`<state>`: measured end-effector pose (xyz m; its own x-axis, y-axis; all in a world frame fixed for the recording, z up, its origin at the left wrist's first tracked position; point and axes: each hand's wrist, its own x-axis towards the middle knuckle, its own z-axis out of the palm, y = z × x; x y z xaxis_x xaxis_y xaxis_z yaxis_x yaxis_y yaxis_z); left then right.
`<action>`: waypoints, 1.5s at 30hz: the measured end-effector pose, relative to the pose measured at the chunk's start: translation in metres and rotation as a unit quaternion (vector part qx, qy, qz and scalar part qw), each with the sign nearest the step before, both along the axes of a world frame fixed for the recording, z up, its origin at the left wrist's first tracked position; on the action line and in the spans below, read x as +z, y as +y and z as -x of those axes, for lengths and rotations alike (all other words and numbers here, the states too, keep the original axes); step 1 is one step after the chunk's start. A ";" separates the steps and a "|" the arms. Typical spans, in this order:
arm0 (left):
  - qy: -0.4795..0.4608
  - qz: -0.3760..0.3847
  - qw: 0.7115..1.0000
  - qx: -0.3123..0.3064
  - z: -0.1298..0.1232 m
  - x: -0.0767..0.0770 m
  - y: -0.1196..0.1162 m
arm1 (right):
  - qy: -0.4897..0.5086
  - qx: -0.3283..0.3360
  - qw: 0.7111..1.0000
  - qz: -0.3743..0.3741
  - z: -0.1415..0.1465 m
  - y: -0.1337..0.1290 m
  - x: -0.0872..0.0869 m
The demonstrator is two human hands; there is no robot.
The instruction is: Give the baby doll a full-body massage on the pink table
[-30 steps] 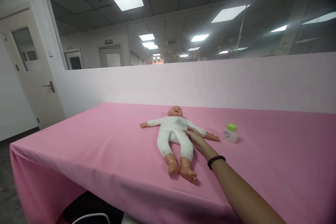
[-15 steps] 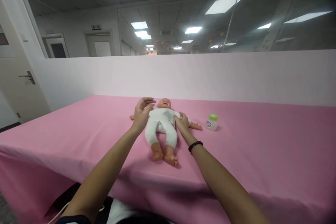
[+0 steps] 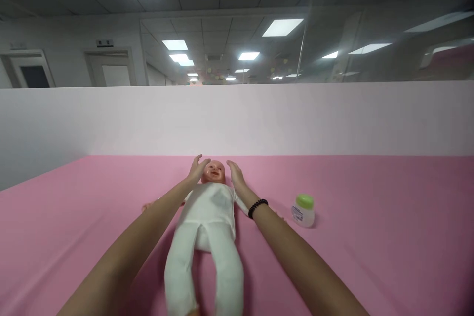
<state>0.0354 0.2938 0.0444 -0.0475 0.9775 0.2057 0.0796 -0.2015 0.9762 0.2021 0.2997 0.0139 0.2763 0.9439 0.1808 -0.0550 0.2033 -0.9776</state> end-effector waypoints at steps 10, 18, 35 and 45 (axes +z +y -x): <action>-0.078 -0.035 0.979 -0.187 -0.009 -0.045 0.067 | 0.072 0.169 0.981 -0.064 0.016 0.037 -0.020; -0.105 -0.034 0.980 -0.168 -0.007 -0.052 0.054 | 0.024 0.151 0.986 -0.070 0.013 0.031 -0.032; -0.107 -0.037 0.979 -0.168 -0.007 -0.054 0.052 | -0.026 0.140 0.988 -0.059 0.012 0.019 -0.024; -0.122 -0.033 0.979 -0.159 -0.010 -0.057 0.056 | 0.005 0.144 0.988 -0.062 0.012 0.020 -0.025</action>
<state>0.0456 0.3502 -0.0128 0.2022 0.9356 0.2895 -0.2320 -0.2414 0.9423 0.1896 0.3193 -0.0115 0.0025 0.9544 0.2986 -0.1373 0.2961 -0.9452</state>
